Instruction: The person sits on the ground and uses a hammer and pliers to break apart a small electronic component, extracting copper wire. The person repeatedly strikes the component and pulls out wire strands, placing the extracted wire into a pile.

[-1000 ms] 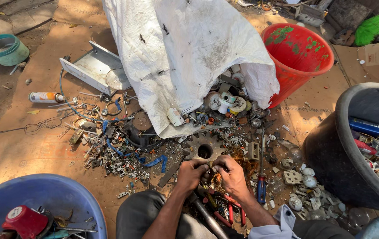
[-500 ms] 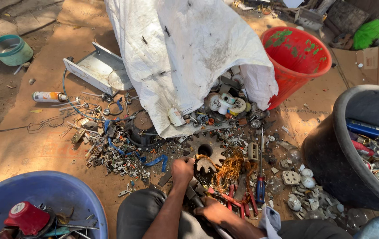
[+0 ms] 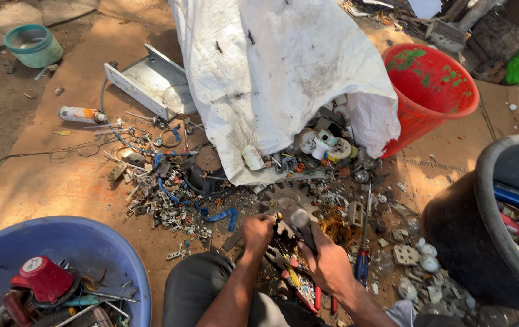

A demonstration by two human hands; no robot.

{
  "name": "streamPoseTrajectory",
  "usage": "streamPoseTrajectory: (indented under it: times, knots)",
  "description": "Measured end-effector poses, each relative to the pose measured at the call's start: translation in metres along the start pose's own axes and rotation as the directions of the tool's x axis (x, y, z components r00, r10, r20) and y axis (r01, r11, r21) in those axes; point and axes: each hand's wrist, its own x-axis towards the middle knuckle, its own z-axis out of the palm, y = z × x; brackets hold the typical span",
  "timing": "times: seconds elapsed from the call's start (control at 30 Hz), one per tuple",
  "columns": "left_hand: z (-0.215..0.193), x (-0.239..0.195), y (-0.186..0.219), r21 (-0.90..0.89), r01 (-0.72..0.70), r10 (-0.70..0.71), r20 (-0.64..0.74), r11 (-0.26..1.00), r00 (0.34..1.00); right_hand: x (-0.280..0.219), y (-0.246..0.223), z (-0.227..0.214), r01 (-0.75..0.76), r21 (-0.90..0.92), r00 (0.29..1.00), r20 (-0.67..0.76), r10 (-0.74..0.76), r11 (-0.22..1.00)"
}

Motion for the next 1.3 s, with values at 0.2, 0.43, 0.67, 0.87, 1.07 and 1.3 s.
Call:
streamPoseTrajectory:
  times: [0.2,0.43,0.67,0.87,1.07,1.3]
  knots:
    - [0.008,0.009,-0.006,-0.005,0.081,-0.081,-0.041,0.997,0.996,0.019,-0.003,0.013,0.046,-0.103,0.999,-0.02,-0.049,0.994]
    - [-0.011,-0.018,0.012,-0.065,0.052,-0.05,0.028,0.997,0.998,0.001,-0.001,0.004,0.071,0.153,0.982,-0.184,-0.042,0.986]
    - [-0.021,-0.018,0.04,-0.04,0.205,-0.205,0.005,0.978,0.979,0.019,-0.01,0.007,-0.171,0.056,0.972,0.17,0.16,0.984]
    - [-0.021,-0.018,0.043,0.01,0.114,-0.115,0.024,0.993,0.993,0.008,0.0,0.013,-0.015,0.193,0.99,-0.135,0.041,0.981]
    - [-0.023,-0.018,0.052,0.015,0.168,-0.168,0.003,0.986,0.986,0.026,0.016,0.026,-0.297,0.206,0.952,0.144,0.272,0.932]
    - [-0.021,-0.039,0.05,0.293,-0.275,0.295,-0.025,0.916,0.955,0.009,0.025,0.018,-0.4,0.498,0.909,0.108,0.403,0.769]
